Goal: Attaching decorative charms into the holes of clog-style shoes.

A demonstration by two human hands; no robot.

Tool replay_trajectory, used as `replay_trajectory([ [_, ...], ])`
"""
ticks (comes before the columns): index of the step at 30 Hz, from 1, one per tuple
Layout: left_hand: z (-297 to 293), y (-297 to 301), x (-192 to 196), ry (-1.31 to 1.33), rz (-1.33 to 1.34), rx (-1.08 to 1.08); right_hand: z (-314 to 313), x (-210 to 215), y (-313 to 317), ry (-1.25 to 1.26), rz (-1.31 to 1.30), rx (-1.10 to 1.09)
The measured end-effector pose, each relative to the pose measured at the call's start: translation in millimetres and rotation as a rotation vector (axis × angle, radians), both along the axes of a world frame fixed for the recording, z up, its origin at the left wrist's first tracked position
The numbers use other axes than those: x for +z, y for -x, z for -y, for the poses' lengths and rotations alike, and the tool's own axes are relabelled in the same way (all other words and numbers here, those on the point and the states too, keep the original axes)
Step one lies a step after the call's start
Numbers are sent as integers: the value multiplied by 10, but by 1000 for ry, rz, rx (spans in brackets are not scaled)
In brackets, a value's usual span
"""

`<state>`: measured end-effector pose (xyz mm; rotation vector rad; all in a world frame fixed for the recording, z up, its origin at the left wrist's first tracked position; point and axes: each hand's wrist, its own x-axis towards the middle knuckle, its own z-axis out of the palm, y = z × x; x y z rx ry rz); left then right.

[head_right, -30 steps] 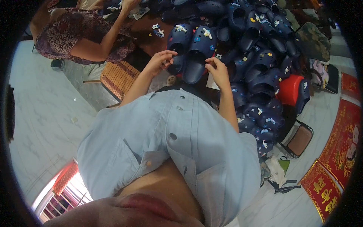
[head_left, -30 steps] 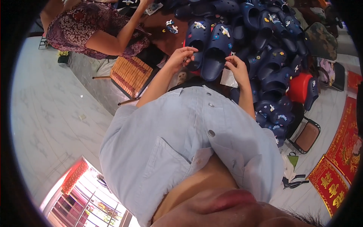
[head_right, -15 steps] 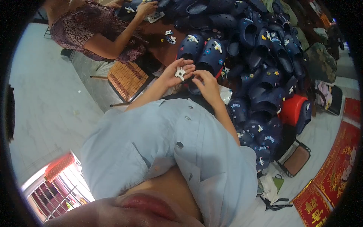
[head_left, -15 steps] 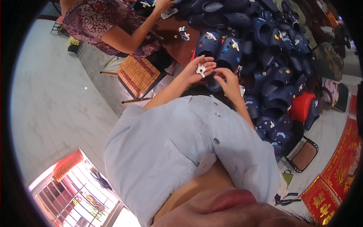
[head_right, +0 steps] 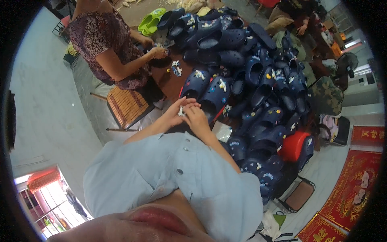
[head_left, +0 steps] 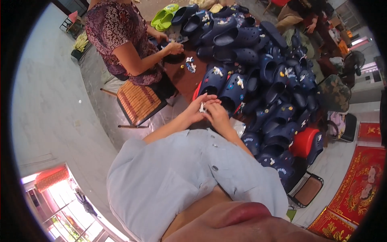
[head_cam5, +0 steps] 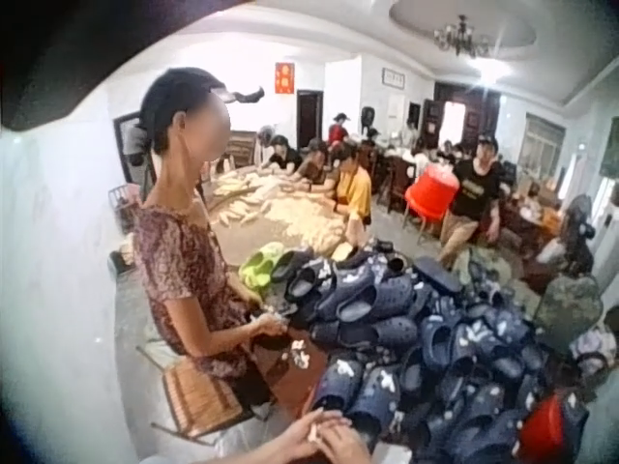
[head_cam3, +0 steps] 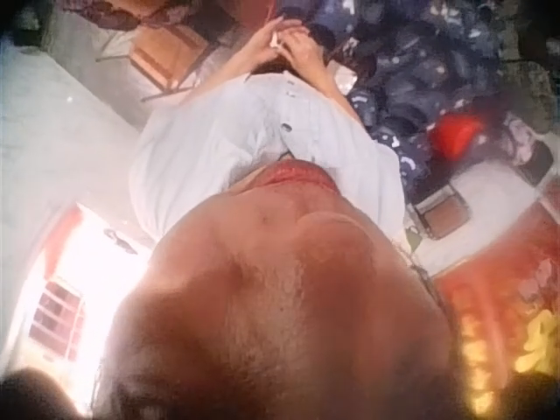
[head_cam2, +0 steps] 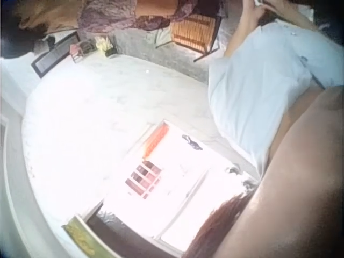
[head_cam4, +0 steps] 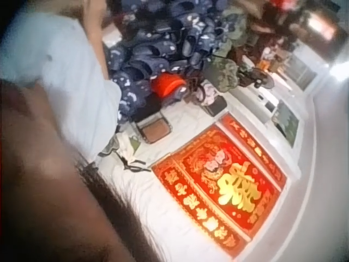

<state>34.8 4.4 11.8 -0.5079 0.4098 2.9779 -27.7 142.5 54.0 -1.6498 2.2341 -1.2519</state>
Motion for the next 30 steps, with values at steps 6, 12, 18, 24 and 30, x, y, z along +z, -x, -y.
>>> replay_trajectory([
  [6,-33,-14,32,42,-87,5,31,14,-10,72,137,10],
  [12,-30,-10,-47,55,-98,-40,7,73,-36,141,230,-85],
  [18,-57,-8,35,94,-127,-96,-68,115,8,194,167,-252],
  [24,-91,-66,188,245,-73,-213,-176,166,49,176,31,-361],
  [30,-86,-127,118,268,-75,-251,-208,35,-35,161,209,-328],
])
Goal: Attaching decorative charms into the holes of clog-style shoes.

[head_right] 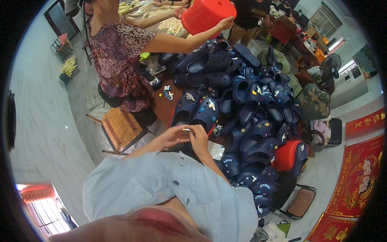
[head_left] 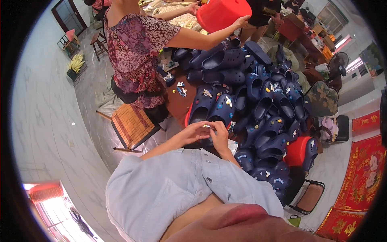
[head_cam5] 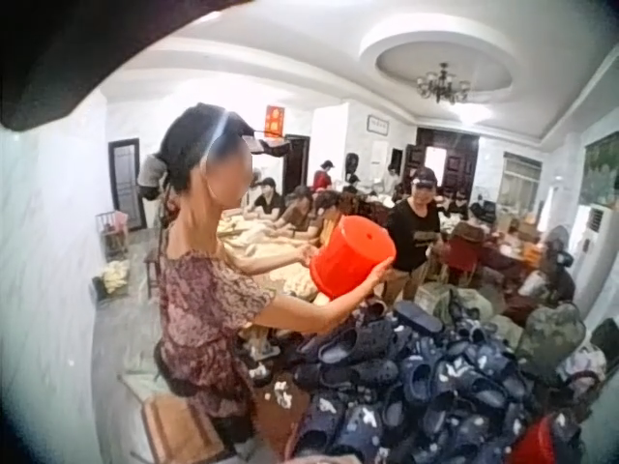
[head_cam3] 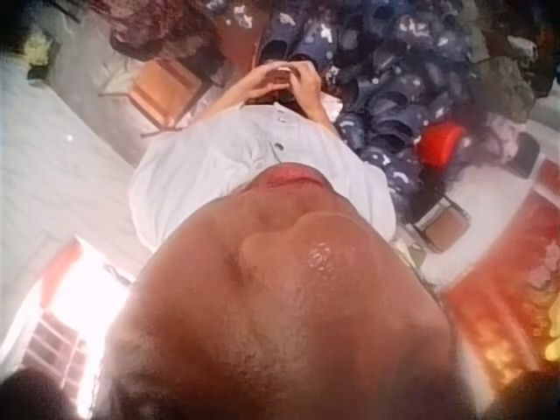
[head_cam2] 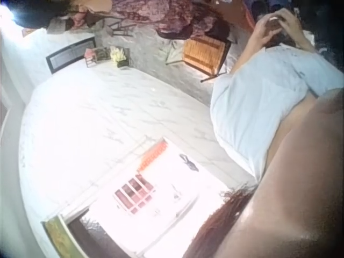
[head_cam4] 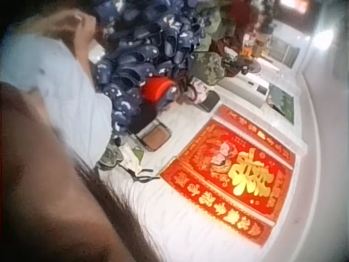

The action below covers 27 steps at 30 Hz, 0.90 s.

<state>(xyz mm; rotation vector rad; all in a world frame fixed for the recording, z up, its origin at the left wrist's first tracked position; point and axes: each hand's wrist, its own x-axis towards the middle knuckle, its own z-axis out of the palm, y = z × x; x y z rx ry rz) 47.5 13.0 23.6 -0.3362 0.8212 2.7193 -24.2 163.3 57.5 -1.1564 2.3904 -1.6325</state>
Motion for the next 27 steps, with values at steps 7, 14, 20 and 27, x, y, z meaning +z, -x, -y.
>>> replay_trajectory([
  [7,16,-81,-10,42,83,1,2,-37,-52,13,-5,31],
  [14,4,-96,-20,160,148,-10,-8,-23,-30,58,-123,21],
  [20,14,-85,-65,172,187,-93,-69,-18,2,93,-119,50],
  [27,87,-98,-48,334,35,-37,-99,50,0,83,-73,184],
])
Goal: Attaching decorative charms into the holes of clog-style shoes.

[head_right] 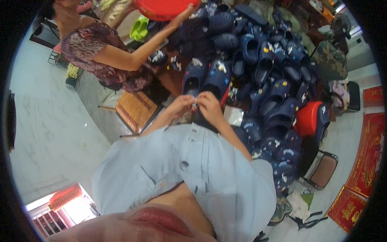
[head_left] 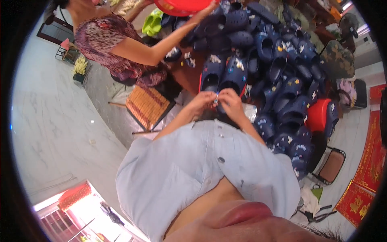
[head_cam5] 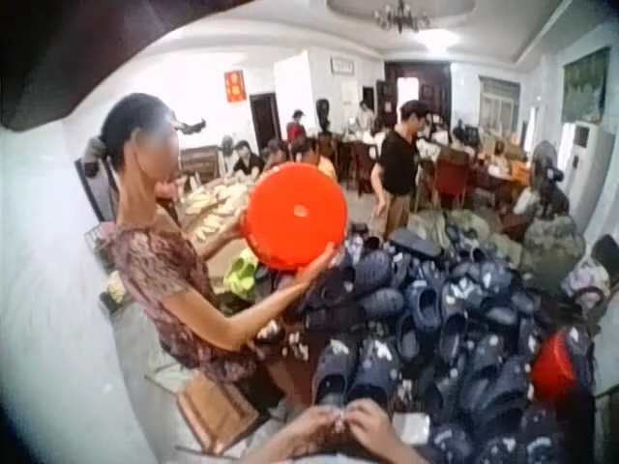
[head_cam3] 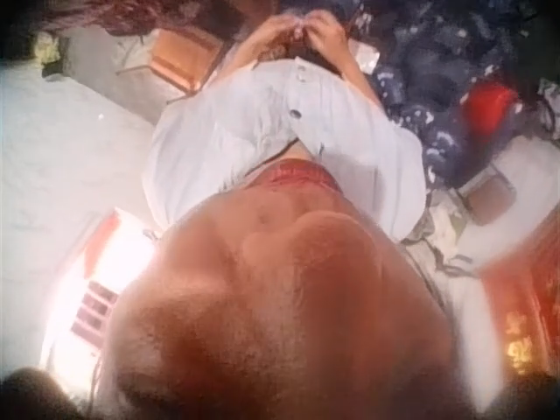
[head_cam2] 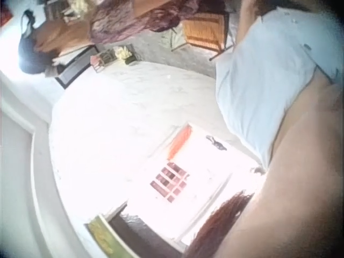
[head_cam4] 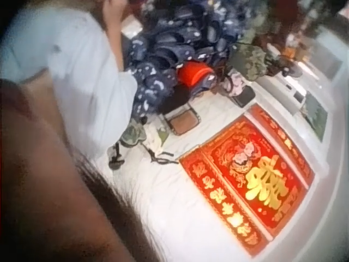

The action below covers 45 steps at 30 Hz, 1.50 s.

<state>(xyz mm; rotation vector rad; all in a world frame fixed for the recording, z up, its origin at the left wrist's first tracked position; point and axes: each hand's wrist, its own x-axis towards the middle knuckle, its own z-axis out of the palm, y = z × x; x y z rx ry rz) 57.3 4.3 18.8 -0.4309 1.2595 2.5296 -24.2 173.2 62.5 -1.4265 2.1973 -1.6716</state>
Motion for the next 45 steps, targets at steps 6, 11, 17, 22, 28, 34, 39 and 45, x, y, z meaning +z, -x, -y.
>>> replay_trajectory([
  [6,158,80,2,216,-37,-62,-83,-9,51,-42,130,-58],
  [11,106,177,25,242,-18,-138,-117,7,49,-108,197,-22],
  [17,126,312,106,299,-73,-262,-143,-53,14,-158,258,-93],
  [22,134,377,113,291,-80,-331,-178,-102,3,-138,302,-201],
  [28,148,428,121,283,-104,-369,-144,-55,-26,-143,401,-235],
  [34,208,448,132,323,-118,-353,-82,-81,-29,-98,387,-240],
  [39,241,405,122,317,-81,-296,-5,-110,-31,-142,378,-278],
  [45,286,291,96,244,-40,-131,-20,-148,-18,-221,405,-208],
])
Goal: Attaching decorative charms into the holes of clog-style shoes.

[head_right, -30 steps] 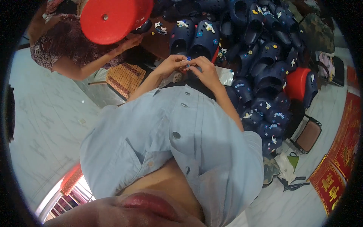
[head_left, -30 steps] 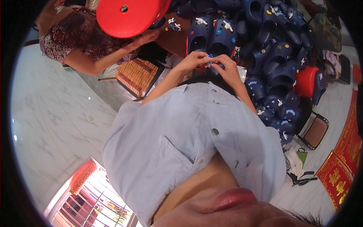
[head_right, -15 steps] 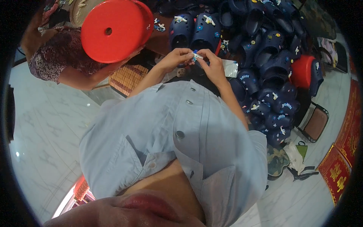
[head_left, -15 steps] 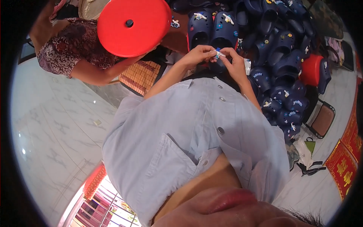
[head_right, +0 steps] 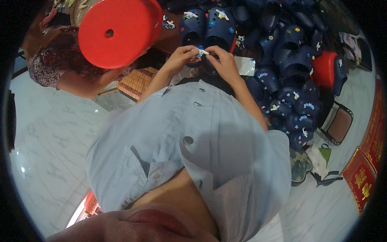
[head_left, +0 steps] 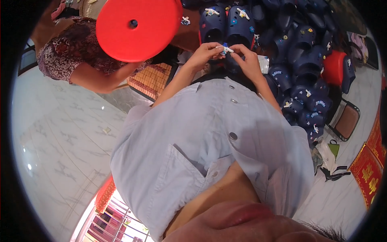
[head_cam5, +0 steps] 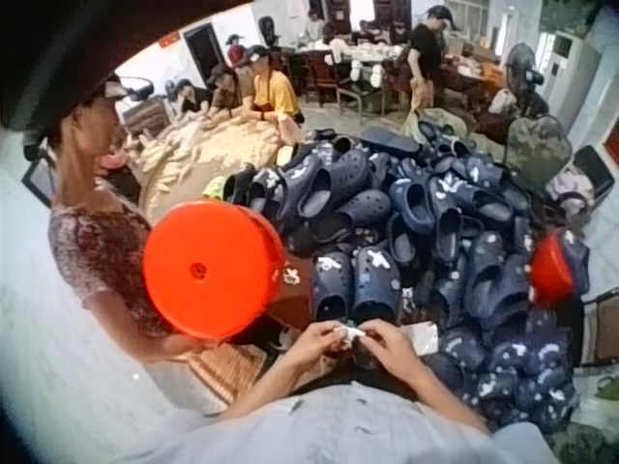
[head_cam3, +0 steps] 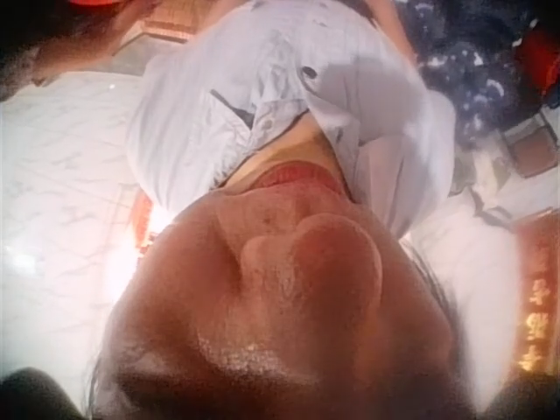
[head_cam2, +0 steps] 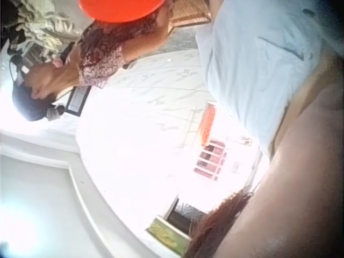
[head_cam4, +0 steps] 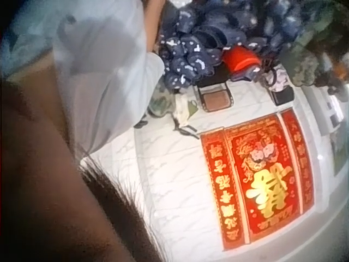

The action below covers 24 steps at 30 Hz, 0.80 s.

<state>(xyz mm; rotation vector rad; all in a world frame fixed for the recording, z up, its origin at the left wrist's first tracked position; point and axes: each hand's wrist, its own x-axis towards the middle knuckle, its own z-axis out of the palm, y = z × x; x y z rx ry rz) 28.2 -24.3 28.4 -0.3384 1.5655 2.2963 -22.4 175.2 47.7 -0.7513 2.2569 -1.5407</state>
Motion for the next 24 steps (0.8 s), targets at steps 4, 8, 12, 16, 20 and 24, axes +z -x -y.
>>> replay_trajectory([
  [4,126,-35,-78,7,-1,4,-85,-19,23,23,43,-74],
  [8,109,-48,-20,90,1,-18,-150,-11,42,13,-1,-131],
  [12,25,-23,0,137,25,-53,-58,60,-34,92,-40,-67],
  [16,-58,28,-51,83,23,-104,-12,-11,-33,87,-201,7],
  [20,-78,82,-39,121,37,-213,-61,-38,-18,-2,-264,15],
  [24,-146,124,-23,125,34,-240,-106,-101,-61,115,49,-97],
])
